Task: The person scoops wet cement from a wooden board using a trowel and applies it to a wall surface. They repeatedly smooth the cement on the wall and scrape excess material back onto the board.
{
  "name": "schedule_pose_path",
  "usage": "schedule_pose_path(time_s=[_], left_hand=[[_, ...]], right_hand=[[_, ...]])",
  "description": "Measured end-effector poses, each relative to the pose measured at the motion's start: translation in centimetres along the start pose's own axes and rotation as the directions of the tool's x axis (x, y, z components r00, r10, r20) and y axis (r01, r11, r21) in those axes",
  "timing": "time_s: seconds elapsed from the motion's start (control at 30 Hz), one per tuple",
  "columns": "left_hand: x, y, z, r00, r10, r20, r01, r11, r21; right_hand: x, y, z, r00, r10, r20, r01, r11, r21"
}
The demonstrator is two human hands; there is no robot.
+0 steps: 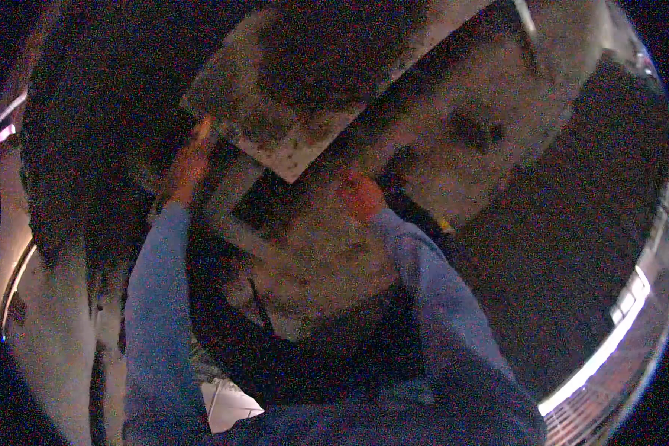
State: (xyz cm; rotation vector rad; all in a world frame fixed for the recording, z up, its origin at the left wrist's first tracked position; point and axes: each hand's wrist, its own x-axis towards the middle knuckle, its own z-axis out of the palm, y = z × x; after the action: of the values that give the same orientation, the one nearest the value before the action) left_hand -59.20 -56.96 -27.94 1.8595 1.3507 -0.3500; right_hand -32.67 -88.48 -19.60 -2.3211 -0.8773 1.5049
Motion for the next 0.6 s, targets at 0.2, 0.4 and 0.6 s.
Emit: schedule_pose_path(time_s=[0.2, 0.4, 0.6], left_hand=[[11.2, 12.6, 17.1, 0.934, -0.085, -0.346, -0.024, 0.954, -0.300], [1.7, 18.1, 21.8, 0.962, -0.262, -0.070, 0.176, 0.798, -0.577], [-6.6, 11.3, 16.6, 0.881, -0.439, -0.176, 0.298, 0.804, -0.514]], right_hand=[[0.2, 6.0, -4.6, 0.994, -0.070, 0.089, 0.047, 0.970, 0.239], [3.5, 4.8, -16.5, 0.849, -0.412, -0.332, 0.487, 0.853, 0.188], [3.5, 1.6, -17.3, 0.926, -0.262, -0.273, 0.363, 0.819, 0.444]])
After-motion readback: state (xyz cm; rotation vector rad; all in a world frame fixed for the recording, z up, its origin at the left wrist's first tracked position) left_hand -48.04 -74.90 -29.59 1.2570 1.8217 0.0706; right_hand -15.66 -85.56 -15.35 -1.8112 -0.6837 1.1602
